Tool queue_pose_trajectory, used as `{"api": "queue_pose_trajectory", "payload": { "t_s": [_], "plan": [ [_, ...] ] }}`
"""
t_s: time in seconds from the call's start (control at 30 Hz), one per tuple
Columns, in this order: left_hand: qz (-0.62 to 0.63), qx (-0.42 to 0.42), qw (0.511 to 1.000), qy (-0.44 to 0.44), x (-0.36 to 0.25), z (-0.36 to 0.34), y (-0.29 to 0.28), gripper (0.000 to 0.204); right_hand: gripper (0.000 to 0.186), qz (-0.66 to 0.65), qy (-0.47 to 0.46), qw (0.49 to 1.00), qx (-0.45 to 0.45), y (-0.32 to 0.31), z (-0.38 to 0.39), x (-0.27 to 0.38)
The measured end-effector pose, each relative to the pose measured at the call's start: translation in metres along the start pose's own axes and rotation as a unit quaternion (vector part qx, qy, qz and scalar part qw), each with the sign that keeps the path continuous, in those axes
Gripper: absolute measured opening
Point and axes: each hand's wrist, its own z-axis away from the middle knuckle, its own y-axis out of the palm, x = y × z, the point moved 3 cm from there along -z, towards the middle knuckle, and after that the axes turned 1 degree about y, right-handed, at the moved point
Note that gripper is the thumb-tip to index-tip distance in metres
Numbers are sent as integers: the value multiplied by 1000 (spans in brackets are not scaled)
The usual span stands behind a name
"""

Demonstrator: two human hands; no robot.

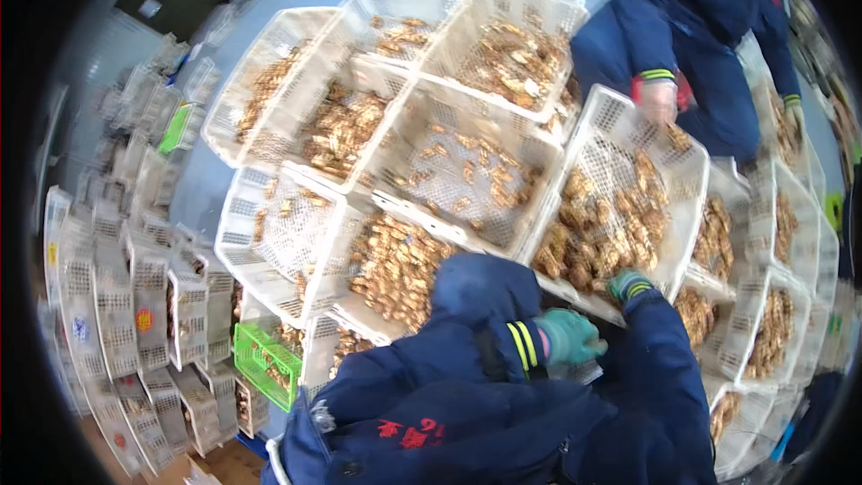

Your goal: The person sorts root vegetables by hand, picking them from various crates on the floor and placing them into a central white plastic crate.

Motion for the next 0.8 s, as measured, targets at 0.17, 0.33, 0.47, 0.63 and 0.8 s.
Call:
{"api": "queue_pose_trajectory", "payload": {
  "t_s": [0.17,0.33,0.47,0.63,0.8],
  "plan": [
    [156,-279,946,48,20,-16,-8,38,33,0,-65,982,-175,-3,-19,-54],
    [521,-434,726,109,34,-32,-18,50,38,-512,-164,793,-286,-67,122,-38],
    [692,-91,712,76,18,-25,1,40,46,-366,-266,776,-439,-75,199,3],
    [650,-29,755,84,5,-21,0,32,42,-496,-315,638,-499,-46,193,3],
    [570,-182,799,65,11,-5,-8,32,32,-468,-186,745,-438,-10,177,14]
  ]
}}
